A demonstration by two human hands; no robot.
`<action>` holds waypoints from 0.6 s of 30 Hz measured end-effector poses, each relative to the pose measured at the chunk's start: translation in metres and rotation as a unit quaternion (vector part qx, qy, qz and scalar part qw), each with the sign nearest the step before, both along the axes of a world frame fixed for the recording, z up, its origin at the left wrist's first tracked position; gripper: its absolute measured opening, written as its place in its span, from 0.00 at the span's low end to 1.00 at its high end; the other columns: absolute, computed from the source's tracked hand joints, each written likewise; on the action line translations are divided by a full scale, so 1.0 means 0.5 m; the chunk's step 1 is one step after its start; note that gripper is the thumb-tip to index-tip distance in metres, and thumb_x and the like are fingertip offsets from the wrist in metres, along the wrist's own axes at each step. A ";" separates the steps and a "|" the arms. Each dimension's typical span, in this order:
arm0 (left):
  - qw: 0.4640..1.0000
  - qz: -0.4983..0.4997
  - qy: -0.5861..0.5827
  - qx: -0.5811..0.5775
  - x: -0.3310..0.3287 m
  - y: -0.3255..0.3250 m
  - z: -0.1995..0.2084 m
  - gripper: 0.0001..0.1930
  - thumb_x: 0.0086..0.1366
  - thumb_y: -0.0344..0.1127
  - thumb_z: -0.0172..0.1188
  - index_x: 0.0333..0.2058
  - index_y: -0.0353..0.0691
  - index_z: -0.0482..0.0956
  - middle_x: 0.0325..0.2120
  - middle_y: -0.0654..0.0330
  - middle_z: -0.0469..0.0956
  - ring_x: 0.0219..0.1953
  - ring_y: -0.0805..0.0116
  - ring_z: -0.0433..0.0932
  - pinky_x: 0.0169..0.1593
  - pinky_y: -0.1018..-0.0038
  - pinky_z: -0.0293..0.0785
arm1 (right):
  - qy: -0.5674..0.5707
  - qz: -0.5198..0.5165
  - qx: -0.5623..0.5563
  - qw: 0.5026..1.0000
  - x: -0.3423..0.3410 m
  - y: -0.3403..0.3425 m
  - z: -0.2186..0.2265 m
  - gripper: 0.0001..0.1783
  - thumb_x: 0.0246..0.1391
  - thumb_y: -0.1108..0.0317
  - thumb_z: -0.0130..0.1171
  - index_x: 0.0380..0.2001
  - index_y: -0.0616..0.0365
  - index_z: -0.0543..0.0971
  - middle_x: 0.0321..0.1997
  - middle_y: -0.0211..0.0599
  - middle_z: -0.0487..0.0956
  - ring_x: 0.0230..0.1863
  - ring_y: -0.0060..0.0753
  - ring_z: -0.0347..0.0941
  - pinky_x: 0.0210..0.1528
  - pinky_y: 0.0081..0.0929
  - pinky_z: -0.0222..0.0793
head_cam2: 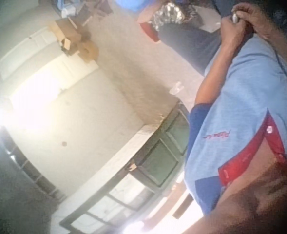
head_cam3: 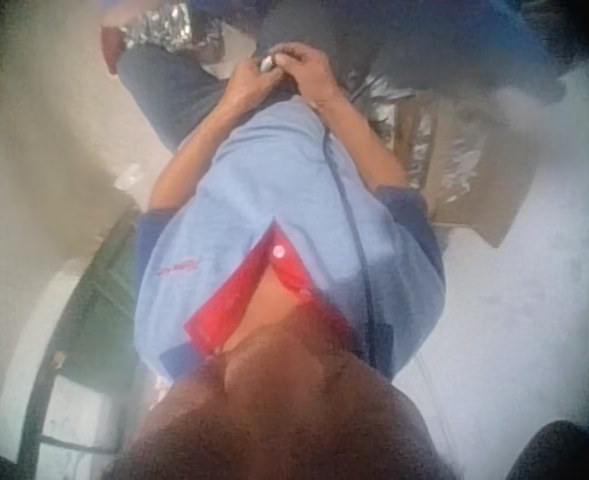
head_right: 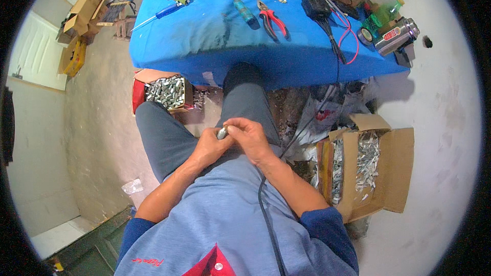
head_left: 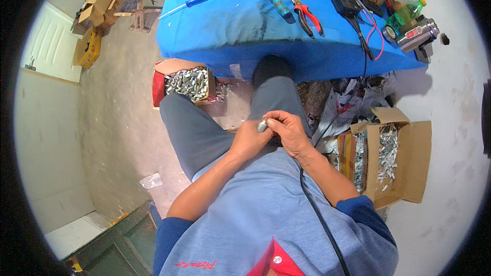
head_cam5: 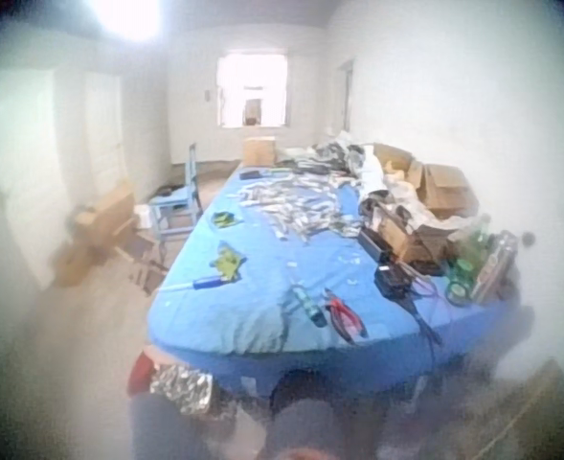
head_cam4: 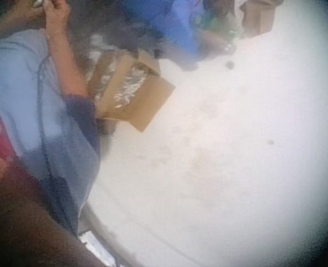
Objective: The person assembles small white plastic and metal components using a screwdriver and pliers on a blue table.
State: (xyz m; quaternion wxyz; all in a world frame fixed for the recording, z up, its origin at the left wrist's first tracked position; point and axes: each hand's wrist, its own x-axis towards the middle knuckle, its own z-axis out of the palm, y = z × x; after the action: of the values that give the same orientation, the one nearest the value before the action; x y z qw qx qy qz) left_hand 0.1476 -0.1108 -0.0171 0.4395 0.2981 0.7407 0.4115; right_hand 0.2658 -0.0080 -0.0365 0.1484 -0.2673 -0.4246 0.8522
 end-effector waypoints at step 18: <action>0.977 0.015 0.208 -0.042 0.021 0.013 0.014 0.18 0.59 0.47 0.64 0.31 0.34 0.83 0.18 0.49 0.79 0.24 0.63 0.81 0.30 0.65 0.72 | 0.102 -0.015 -0.284 0.953 -0.005 0.011 -0.008 0.21 0.67 0.55 0.44 0.44 0.62 0.77 0.42 0.36 0.79 0.43 0.29 0.75 0.50 0.28 0.70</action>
State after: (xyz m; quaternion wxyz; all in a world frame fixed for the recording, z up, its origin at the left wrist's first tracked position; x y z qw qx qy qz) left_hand 0.1579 -0.1042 -0.0103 0.2813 0.3473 0.8369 0.3159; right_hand 0.2633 -0.0027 -0.0406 0.1216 -0.2164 -0.1435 0.9580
